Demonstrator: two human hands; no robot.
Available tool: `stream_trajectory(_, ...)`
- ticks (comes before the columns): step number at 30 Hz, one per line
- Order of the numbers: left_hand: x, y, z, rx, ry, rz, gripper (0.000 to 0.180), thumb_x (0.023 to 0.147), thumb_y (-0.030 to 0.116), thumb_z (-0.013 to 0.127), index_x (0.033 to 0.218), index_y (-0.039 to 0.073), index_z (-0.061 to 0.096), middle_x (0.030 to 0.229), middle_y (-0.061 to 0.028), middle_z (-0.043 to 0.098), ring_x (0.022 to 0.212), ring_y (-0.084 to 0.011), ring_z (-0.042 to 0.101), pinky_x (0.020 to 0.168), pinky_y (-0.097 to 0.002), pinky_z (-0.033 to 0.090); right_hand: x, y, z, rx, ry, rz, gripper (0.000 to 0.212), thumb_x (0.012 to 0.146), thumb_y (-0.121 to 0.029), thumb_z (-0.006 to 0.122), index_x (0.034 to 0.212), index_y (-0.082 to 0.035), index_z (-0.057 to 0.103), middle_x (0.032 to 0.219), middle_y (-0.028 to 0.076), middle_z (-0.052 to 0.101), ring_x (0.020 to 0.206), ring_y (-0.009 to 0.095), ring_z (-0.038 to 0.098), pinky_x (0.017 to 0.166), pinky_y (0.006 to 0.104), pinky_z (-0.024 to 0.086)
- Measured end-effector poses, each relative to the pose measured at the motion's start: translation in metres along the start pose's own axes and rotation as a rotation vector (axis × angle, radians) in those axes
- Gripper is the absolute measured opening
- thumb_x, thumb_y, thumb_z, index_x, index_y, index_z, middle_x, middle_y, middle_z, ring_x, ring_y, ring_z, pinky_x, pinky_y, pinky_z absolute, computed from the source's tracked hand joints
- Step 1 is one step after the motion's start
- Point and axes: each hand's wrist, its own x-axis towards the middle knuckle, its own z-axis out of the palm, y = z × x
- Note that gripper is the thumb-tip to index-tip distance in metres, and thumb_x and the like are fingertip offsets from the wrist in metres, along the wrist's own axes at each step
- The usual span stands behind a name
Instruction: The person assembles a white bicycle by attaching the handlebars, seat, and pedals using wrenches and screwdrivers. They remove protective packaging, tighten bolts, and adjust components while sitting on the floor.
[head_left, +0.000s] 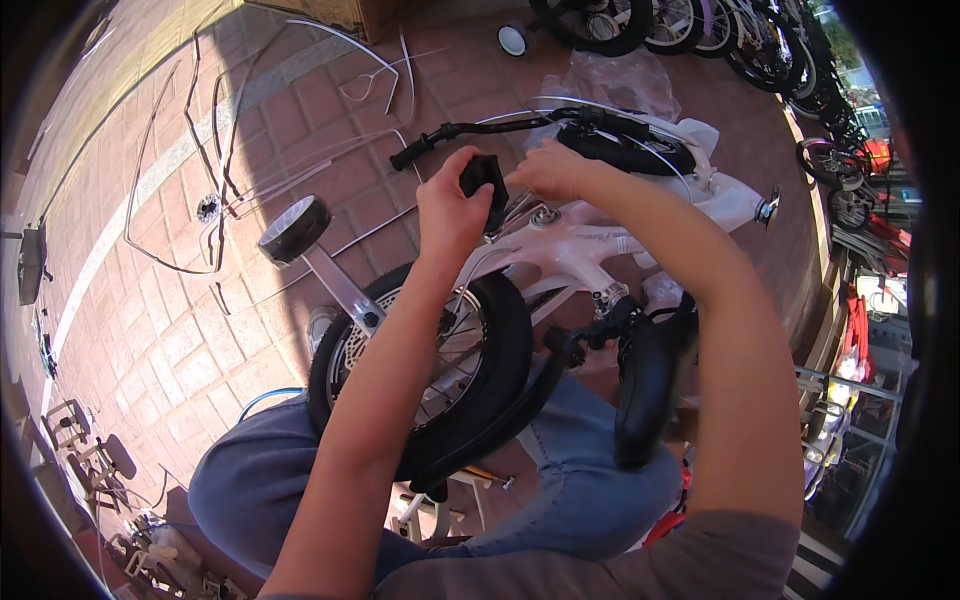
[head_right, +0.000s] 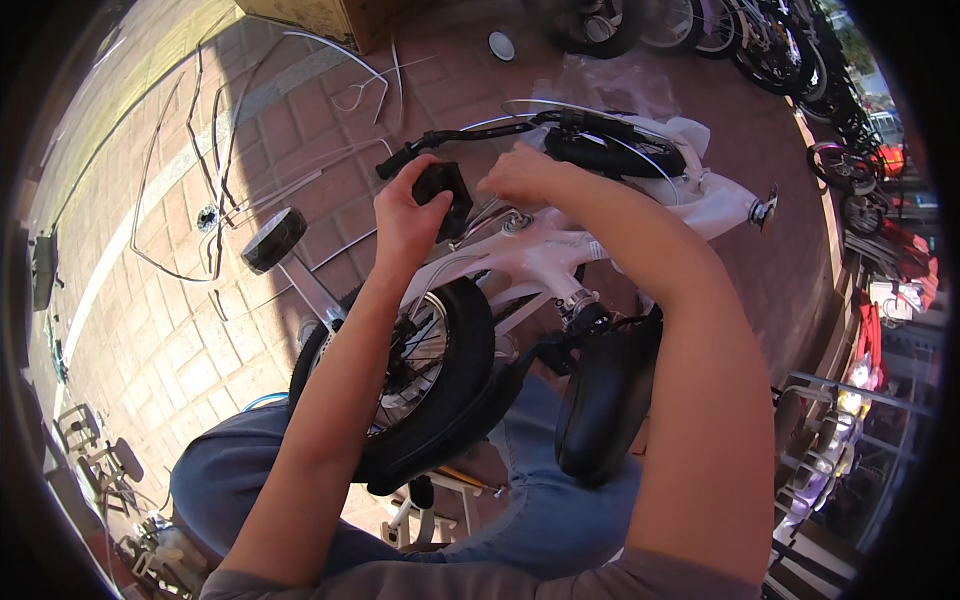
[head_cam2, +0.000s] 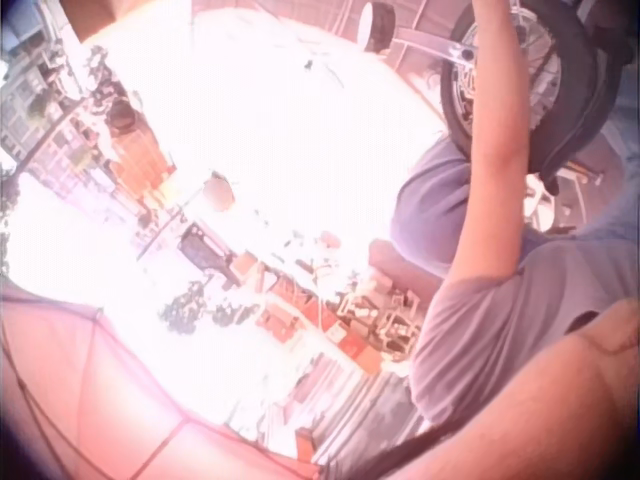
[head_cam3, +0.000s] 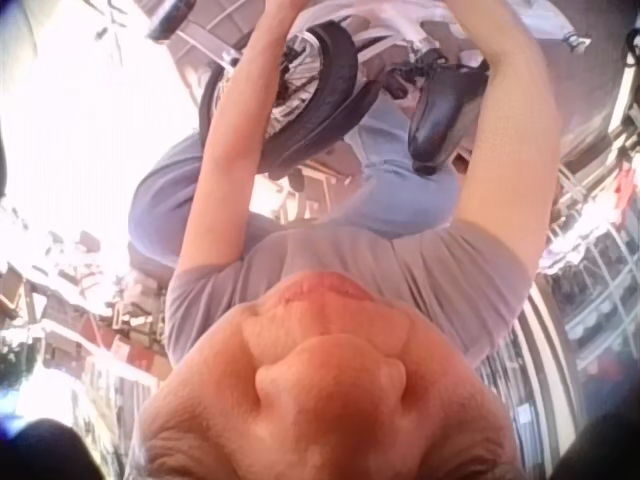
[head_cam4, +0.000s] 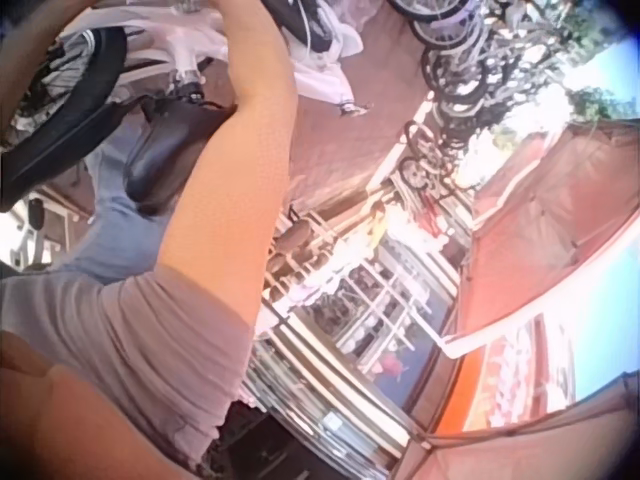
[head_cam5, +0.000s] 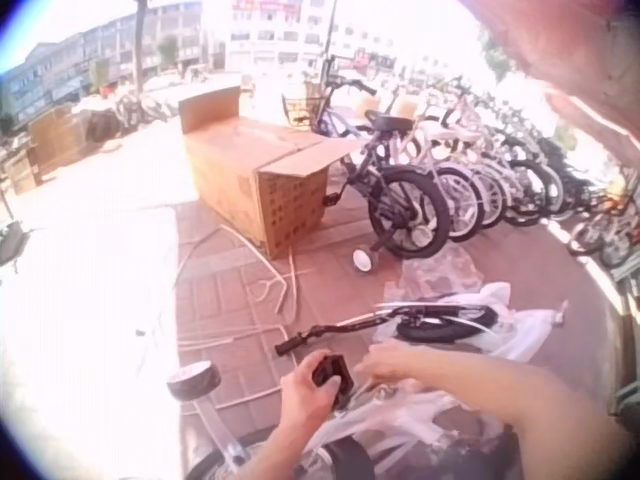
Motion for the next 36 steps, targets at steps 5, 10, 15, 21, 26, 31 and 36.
stream_trajectory(5, 0.002, -0.003, -0.007, -0.005, 0.004, -0.018, 0.040, 0.067, 0.002, 0.066, 0.106, 0.004, 0.060, 0.086, -0.0195, 0.066, 0.080, -0.0291, 0.066, 0.075, -0.0324, 0.050, 0.003, -0.011, -0.014, 0.128, -0.115, 0.245, 0.013, 0.075, -0.013, 0.058, 0.087, -0.012, 0.064, 0.088, 0.012, 0.066, 0.091, 0.031, 0.063, 0.074, 0.0420, 0.049)
stream_trajectory(10, 0.007, -0.016, -0.003, 0.024, 0.005, 0.034, 0.040, 0.069, 0.005, 0.067, 0.108, 0.003, 0.060, 0.085, -0.0124, 0.065, 0.079, -0.0179, 0.063, 0.076, -0.0296, 0.049, -0.050, -0.013, -0.052, 0.150, -0.068, 0.417, 0.014, 0.076, -0.012, 0.055, 0.084, -0.009, 0.066, 0.085, 0.015, 0.066, 0.087, 0.032, 0.063, 0.074, 0.0433, 0.049)
stream_trajectory(15, 0.008, -0.013, -0.004, 0.017, 0.004, 0.000, 0.040, 0.069, 0.006, 0.067, 0.108, 0.003, 0.059, 0.085, -0.0129, 0.065, 0.079, -0.0191, 0.063, 0.076, -0.0292, 0.049, -0.073, -0.060, -0.076, 0.215, -0.091, 0.449, 0.015, 0.077, -0.015, 0.056, 0.084, -0.008, 0.066, 0.084, 0.016, 0.066, 0.086, 0.033, 0.063, 0.074, 0.0435, 0.049)
stream_trajectory(21, 0.007, -0.013, -0.006, 0.053, 0.007, 0.017, 0.040, 0.069, 0.007, 0.066, 0.108, 0.003, 0.060, 0.086, -0.0131, 0.066, 0.078, -0.0191, 0.063, 0.076, -0.0291, 0.049, -0.072, -0.080, -0.094, 0.281, -0.094, 0.470, 0.027, 0.083, -0.031, 0.058, 0.092, -0.006, 0.067, 0.087, 0.016, 0.066, 0.088, 0.034, 0.062, 0.076, 0.0447, 0.047)
stream_trajectory(26, 0.009, -0.017, -0.008, 0.045, 0.016, 0.006, 0.040, 0.068, 0.006, 0.066, 0.108, 0.003, 0.060, 0.086, -0.0154, 0.066, 0.080, -0.0236, 0.064, 0.076, -0.0310, 0.049, -0.078, -0.087, -0.106, 0.336, -0.007, 0.484, 0.027, 0.083, -0.031, 0.058, 0.090, -0.006, 0.066, 0.085, 0.015, 0.065, 0.086, 0.033, 0.062, 0.075, 0.0437, 0.047)
stream_trajectory(31, 0.009, -0.016, -0.007, 0.050, 0.010, -0.009, 0.041, 0.068, 0.006, 0.066, 0.109, 0.002, 0.059, 0.086, -0.0134, 0.066, 0.079, -0.0189, 0.063, 0.076, -0.0288, 0.049, -0.080, -0.076, -0.078, 0.101, 0.252, 0.300, 0.012, 0.078, -0.016, 0.057, 0.085, -0.009, 0.063, 0.079, 0.009, 0.060, 0.079, 0.029, 0.062, 0.070, 0.0410, 0.048)
stream_trajectory(36, 0.010, -0.019, -0.006, 0.039, 0.008, 0.002, 0.040, 0.068, 0.006, 0.067, 0.108, 0.002, 0.060, 0.087, -0.0132, 0.066, 0.079, -0.0183, 0.063, 0.076, -0.0289, 0.049, -0.073, -0.077, -0.071, -0.070, 0.360, 0.217, 0.015, 0.074, -0.012, 0.055, 0.088, -0.011, 0.062, 0.083, 0.005, 0.056, 0.086, 0.023, 0.057, 0.073, 0.0365, 0.044)
